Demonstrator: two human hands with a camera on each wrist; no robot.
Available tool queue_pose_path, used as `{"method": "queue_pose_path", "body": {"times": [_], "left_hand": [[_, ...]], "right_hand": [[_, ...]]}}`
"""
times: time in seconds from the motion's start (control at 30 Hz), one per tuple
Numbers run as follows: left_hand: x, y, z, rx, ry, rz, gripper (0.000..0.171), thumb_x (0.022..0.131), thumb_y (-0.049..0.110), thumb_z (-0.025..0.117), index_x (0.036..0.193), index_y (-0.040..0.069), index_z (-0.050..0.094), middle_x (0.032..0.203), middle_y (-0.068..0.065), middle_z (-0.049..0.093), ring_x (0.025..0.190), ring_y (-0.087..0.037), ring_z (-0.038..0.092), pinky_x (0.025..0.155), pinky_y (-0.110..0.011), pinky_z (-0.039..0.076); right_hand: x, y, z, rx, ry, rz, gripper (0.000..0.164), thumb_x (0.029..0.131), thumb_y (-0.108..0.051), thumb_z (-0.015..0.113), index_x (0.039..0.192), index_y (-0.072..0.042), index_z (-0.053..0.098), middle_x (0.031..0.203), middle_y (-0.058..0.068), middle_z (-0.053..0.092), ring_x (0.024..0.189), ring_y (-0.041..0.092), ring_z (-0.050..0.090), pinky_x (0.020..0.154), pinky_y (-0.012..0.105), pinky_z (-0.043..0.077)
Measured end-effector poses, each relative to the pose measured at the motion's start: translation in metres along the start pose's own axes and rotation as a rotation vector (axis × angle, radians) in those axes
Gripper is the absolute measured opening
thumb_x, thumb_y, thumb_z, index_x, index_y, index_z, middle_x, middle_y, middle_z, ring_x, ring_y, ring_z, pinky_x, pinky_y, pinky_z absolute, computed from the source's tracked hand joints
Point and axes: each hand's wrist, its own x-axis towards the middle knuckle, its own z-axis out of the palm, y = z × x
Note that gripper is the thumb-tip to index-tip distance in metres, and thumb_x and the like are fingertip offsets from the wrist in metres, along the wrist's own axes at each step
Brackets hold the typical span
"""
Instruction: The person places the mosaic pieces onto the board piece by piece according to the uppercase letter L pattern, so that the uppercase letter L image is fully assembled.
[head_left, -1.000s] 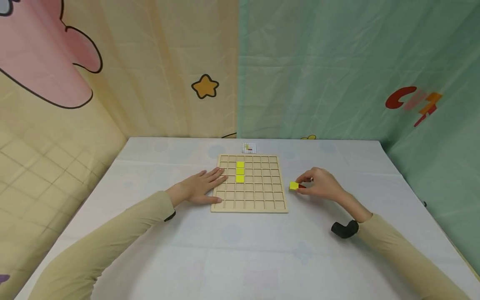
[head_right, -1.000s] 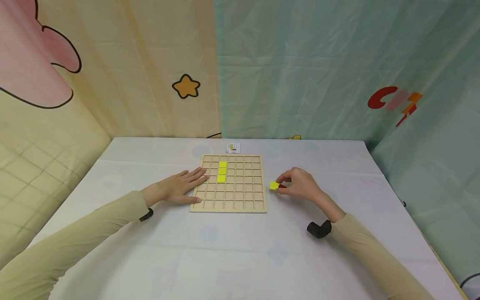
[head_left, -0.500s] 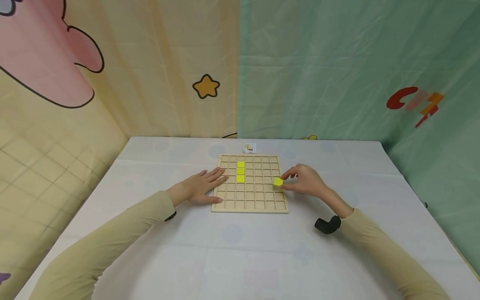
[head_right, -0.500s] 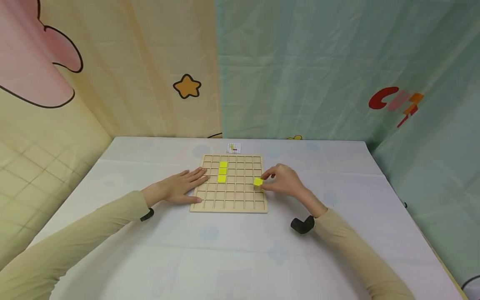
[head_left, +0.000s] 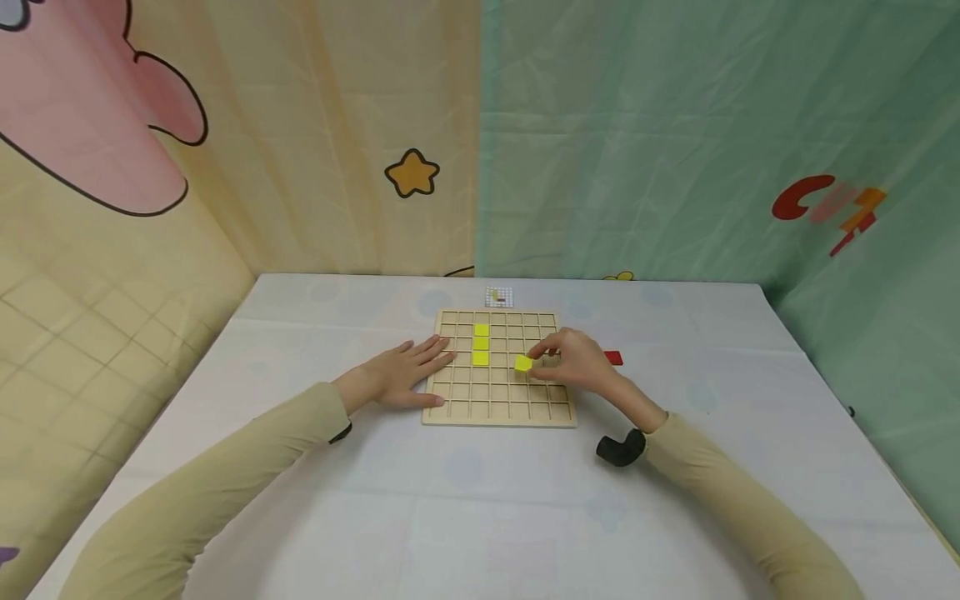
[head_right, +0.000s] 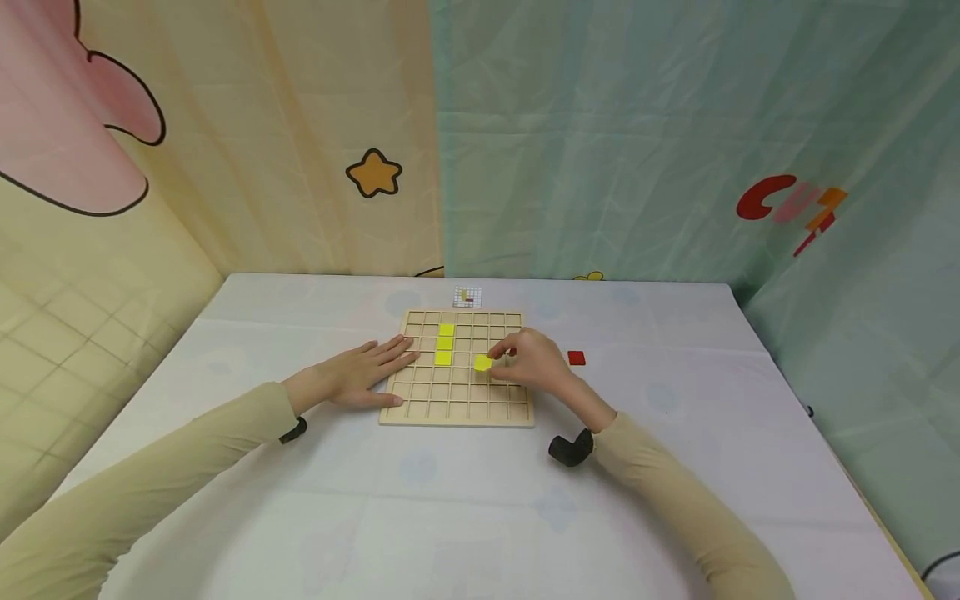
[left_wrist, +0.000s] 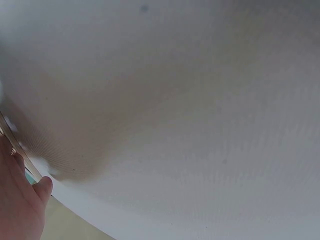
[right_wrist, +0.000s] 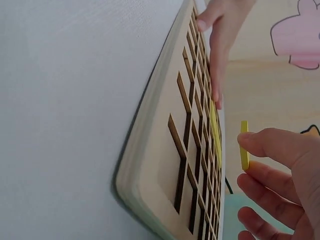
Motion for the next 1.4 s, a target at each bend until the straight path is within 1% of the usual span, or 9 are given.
{"method": "queue_pose_path", "body": {"times": [0.23,0.43,0.63,0.77,0.97,1.17,1.4], "left_hand": [[-0.001,0.0,0.0,-0.002,0.001,-0.002,0.085,0.093,0.067,0.035,0.156,0.018,0.007,0.163,-0.007,-0.003,0.151,-0.027,-0.001,0.12,-0.053,0.012],[0.001,-0.003,0.004,-0.001,0.009,0.005,0.086,0.093,0.068,0.034,0.156,0.018,0.006,0.163,-0.009,-0.002,0.151,-0.028,0.0,0.119,-0.054,0.012],[0.001,-0.005,0.006,-0.008,0.02,0.019,0.086,0.093,0.068,0.034,0.156,0.017,0.008,0.163,-0.01,-0.001,0.151,-0.029,0.002,0.119,-0.055,0.013],[0.0,-0.004,0.004,-0.01,0.018,0.015,0.085,0.093,0.067,0.035,0.156,0.017,0.007,0.163,-0.01,-0.001,0.151,-0.029,0.002,0.119,-0.055,0.013],[0.001,-0.002,0.003,-0.007,0.001,-0.006,0.085,0.093,0.067,0.035,0.156,0.019,0.005,0.163,-0.007,-0.004,0.151,-0.026,-0.001,0.12,-0.053,0.012],[0.001,-0.003,0.003,0.0,0.009,0.002,0.085,0.093,0.067,0.036,0.156,0.017,0.007,0.163,-0.009,-0.002,0.151,-0.028,0.001,0.119,-0.055,0.013],[0.001,-0.002,0.002,-0.005,0.001,-0.003,0.084,0.094,0.066,0.035,0.156,0.018,0.006,0.163,-0.007,-0.003,0.151,-0.026,-0.001,0.12,-0.054,0.012]], "right_hand": [[0.011,-0.015,0.016,0.011,-0.022,0.012,0.025,0.077,-0.03,0.08,0.096,-0.014,0.078,0.09,-0.003,0.075,0.083,0.015,0.059,0.07,0.026,0.048],[0.019,-0.025,0.028,-0.008,-0.034,-0.013,0.025,0.077,-0.03,0.08,0.096,-0.014,0.077,0.091,-0.004,0.074,0.081,0.012,0.057,0.069,0.024,0.047],[0.031,-0.03,0.037,-0.022,-0.045,-0.036,0.026,0.077,-0.032,0.081,0.096,-0.014,0.078,0.092,-0.005,0.075,0.08,0.01,0.057,0.069,0.021,0.047],[0.036,-0.033,0.04,-0.03,-0.066,-0.042,0.027,0.076,-0.033,0.081,0.095,-0.015,0.078,0.092,-0.005,0.075,0.075,0.008,0.057,0.064,0.02,0.046],[0.038,-0.036,0.042,-0.044,-0.1,-0.002,0.028,0.077,-0.036,0.08,0.096,-0.016,0.078,0.097,-0.002,0.074,0.071,0.008,0.055,0.06,0.02,0.043],[0.039,-0.037,0.041,-0.047,-0.105,-0.009,0.028,0.077,-0.035,0.08,0.097,-0.015,0.078,0.094,-0.003,0.074,0.07,0.009,0.054,0.059,0.02,0.042],[0.038,-0.037,0.042,-0.038,-0.097,-0.015,0.028,0.076,-0.035,0.081,0.096,-0.015,0.078,0.098,-0.001,0.074,0.07,0.008,0.054,0.059,0.02,0.042]]}}
